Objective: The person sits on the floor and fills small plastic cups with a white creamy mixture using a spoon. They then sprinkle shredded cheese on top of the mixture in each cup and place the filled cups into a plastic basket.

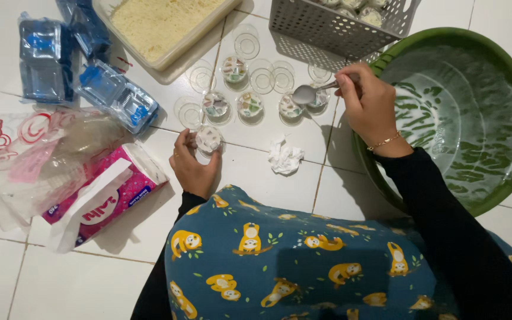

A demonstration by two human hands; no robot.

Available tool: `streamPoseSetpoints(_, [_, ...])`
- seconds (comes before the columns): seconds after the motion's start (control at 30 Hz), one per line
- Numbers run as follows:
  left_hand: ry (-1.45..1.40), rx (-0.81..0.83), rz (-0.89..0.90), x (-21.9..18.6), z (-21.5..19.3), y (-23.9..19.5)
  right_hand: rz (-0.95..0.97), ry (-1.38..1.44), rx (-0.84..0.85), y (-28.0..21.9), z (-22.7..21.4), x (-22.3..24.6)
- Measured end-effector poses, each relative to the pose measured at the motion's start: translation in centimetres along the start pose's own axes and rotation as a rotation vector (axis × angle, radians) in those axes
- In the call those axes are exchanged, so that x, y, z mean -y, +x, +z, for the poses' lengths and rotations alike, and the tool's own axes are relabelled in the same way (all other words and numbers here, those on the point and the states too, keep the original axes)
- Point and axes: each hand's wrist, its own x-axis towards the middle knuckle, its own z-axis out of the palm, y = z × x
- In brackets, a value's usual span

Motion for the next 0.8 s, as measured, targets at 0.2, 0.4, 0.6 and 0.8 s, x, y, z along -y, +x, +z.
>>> streamPoseSetpoints(0.2, [-0.022, -0.035, 0.017, 0.6, 0.5, -0.1, 0.103, -0.003, -0.183, -2.4, -0.6, 4.0])
streamPoseSetpoints(0.4, [-0.012, -0.093, 0.054, 1.1, 1.2, -0.2, 0.166, 0.040, -0.332, -7.1, 3.3, 4.4])
streamPoseSetpoints(0.6, [-0.026, -0.082, 0.036, 0.2, 0.7, -0.1, 0.085, 0.027, -0.381, -7.8, 3.1, 3.3])
streamPoseSetpoints(0.8, [-0.004, -0.090, 0.047, 0.7, 0.9, -0.3, 0.184, 0.237, -0.445, -6.0, 1.2, 0.0])
